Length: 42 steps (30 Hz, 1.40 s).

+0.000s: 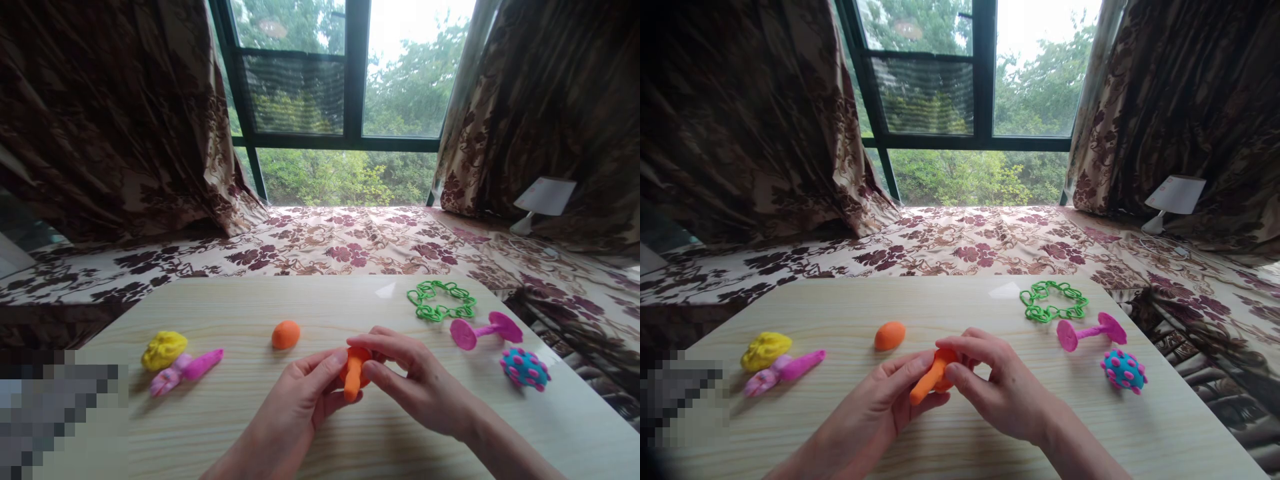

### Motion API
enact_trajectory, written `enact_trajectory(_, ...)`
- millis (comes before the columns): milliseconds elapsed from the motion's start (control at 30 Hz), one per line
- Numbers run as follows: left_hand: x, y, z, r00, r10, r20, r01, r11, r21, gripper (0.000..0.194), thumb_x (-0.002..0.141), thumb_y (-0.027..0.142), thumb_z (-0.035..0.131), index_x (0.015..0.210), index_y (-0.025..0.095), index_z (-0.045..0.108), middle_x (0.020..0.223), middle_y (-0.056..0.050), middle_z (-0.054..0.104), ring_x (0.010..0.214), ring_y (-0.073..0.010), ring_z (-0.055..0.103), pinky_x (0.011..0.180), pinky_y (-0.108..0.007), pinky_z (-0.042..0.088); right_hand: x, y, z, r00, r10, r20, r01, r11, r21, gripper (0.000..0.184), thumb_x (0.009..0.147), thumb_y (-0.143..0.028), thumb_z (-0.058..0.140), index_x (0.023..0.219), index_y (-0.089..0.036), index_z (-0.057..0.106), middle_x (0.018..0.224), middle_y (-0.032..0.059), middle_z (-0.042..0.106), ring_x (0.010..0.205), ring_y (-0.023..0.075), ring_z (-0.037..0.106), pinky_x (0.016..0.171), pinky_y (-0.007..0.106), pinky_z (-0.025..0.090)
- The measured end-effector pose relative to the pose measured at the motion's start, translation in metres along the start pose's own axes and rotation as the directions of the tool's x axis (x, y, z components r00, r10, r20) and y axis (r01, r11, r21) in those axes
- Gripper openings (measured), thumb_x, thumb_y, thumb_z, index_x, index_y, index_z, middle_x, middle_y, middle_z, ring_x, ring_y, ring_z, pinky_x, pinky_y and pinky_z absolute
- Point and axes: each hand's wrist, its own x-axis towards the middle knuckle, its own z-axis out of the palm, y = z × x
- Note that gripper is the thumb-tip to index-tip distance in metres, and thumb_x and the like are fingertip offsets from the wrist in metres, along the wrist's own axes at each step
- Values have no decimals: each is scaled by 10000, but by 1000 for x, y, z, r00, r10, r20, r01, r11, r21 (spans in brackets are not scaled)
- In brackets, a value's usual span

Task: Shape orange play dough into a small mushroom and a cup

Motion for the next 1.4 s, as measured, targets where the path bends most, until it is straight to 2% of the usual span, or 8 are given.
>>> enact_trajectory(167,-1,0,2,999,32,-13,-32,999,0,250,828,265,501,987,154,658,902,-75,651,880,-159,556,879,-331,411,0,0,0,1000,-19,17,19,1000,-13,256,869,-226,470,1099,-215,583,826,19,546,752,118,530,674,242,439)
enact_trajectory(333,1,1,1,996,81,-26,-81,996,29,242,827,257,498,972,148,660,925,-84,642,861,-155,547,808,-282,429,-1,7,1,999,31,-31,-28,996,85,403,859,-211,487,1256,-245,428,929,32,568,820,129,542,735,261,463)
enact_trajectory(467,2,1,0,999,45,-5,-45,999,-12,250,831,279,484,933,132,660,920,-93,624,866,-168,536,797,-312,442,-1,9,0,999,-13,-42,16,998,53,314,857,-195,482,1166,-235,522,954,41,562,850,138,542,749,264,461)
enact_trajectory(633,1,0,-1,1000,9,27,-9,1000,6,235,822,288,497,851,128,666,841,-76,612,799,-159,539,772,-327,454,-2,4,-1,999,-34,-37,34,999,-11,318,854,-176,480,1165,-226,529,903,36,563,837,133,535,739,251,455)
enact_trajectory(867,-1,1,2,1000,6,30,-5,1000,-20,239,821,260,508,959,147,668,873,-78,635,897,-177,544,876,-340,403,0,1,0,998,-58,-9,58,998,-25,268,875,-173,442,1110,-194,570,826,35,535,753,120,529,660,241,440)
enact_trajectory(1033,0,-2,0,1000,14,12,-14,1000,-5,241,830,264,495,947,157,676,766,-48,625,825,-149,544,846,-302,408,0,4,4,993,-117,-2,117,991,-70,269,872,-165,438,1092,-218,583,842,39,541,756,125,535,664,252,445)
enact_trajectory(1200,5,-4,-3,995,68,-71,-70,997,-25,236,806,268,533,970,162,666,898,-71,646,844,-149,552,768,-260,436,-1,6,3,996,-69,-49,66,996,-65,371,856,-179,470,1224,-227,470,910,42,551,807,131,532,727,267,455)
enact_trajectory(1400,0,6,5,999,-4,-54,1,999,-46,252,785,297,551,944,143,672,971,-97,639,939,-200,550,830,-331,441,0,2,3,997,-68,-47,67,997,-37,311,859,-177,459,1160,-203,531,849,38,539,766,129,529,661,247,453)
